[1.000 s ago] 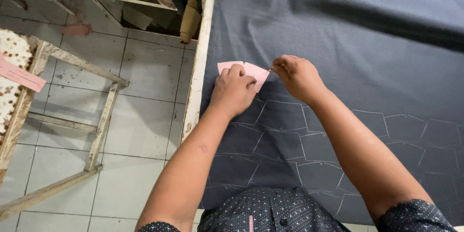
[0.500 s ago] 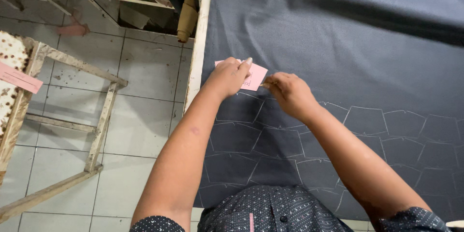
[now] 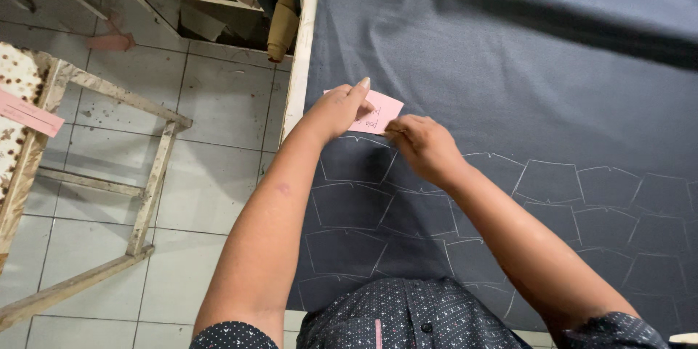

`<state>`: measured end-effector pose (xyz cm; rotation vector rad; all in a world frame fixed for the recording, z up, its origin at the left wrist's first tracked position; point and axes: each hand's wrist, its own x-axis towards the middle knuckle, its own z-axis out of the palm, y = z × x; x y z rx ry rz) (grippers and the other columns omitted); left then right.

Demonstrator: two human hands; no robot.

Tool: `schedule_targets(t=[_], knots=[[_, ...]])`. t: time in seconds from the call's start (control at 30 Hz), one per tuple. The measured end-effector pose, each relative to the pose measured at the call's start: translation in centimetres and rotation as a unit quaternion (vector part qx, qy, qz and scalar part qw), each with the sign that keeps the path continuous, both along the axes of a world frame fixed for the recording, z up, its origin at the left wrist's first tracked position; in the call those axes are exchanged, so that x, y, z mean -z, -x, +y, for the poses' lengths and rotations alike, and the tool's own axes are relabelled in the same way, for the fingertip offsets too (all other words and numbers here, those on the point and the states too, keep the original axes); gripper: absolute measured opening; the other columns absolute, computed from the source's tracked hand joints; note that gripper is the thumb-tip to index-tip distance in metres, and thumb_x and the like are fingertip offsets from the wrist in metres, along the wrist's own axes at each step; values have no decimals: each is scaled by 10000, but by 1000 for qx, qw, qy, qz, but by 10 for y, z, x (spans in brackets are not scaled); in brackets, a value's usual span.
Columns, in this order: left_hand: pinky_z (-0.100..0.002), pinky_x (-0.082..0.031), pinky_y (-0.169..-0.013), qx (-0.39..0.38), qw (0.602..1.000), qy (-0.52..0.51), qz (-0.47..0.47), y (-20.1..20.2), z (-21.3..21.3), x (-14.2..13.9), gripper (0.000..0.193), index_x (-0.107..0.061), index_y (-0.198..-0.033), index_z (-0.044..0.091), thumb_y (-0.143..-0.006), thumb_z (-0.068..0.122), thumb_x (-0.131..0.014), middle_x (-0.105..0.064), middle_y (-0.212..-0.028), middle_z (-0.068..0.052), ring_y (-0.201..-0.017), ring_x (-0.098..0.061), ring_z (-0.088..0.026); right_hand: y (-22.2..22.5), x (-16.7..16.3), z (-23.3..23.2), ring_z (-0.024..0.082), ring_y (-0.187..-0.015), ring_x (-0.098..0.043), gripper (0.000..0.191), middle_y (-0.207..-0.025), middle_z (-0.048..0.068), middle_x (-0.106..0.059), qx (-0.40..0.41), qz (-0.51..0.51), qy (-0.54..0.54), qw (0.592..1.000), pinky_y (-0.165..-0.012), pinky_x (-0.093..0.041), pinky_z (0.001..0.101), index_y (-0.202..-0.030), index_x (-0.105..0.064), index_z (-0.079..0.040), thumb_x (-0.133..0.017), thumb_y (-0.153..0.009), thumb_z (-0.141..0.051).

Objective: The person places a pink paper template on a large sheet of dark fabric and uses a small stick to trace the template's outline onto the fabric. This process is repeated multiple times across the fabric surface.

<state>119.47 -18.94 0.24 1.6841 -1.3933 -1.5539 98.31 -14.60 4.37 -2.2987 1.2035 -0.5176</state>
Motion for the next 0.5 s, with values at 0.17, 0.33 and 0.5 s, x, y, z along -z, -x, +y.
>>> schedule_targets(t=[0.17,0.33,0.5], knots=[[-335,-547,-906,-13,996,-15,89,-1,-4,7,652,-766,-1030,2,-994,539,-398,-792,-1022,-143,-966,-737,-227,-34,16,-3,334,-947,-703,120,-1004,125,-743,-30,-64,22,997,-824,-551,416,-1064,-678,-48,-677,-971,-125],[-336,-552,-903,-25,995,-42,91,-6,-1,10,594,-753,-1082,13,-1001,499,-421,-776,-1070,-135,-979,-729,-221,-51,25,0,318,-949,-718,155,-1024,145,-733,-41,-135,-50,989,-808,-559,390,-1133,-669,-43,-623,-1001,-109],[-398,-532,-932,14,950,300,-85,-3,29,0,472,-652,-1239,29,-809,188,-764,-579,-1284,-181,-1088,-657,-346,-11,33,2,207,-812,-699,185,-916,120,-722,121,-190,-161,961,-746,-574,344,-1086,-666,-10,-576,-1068,-171]])
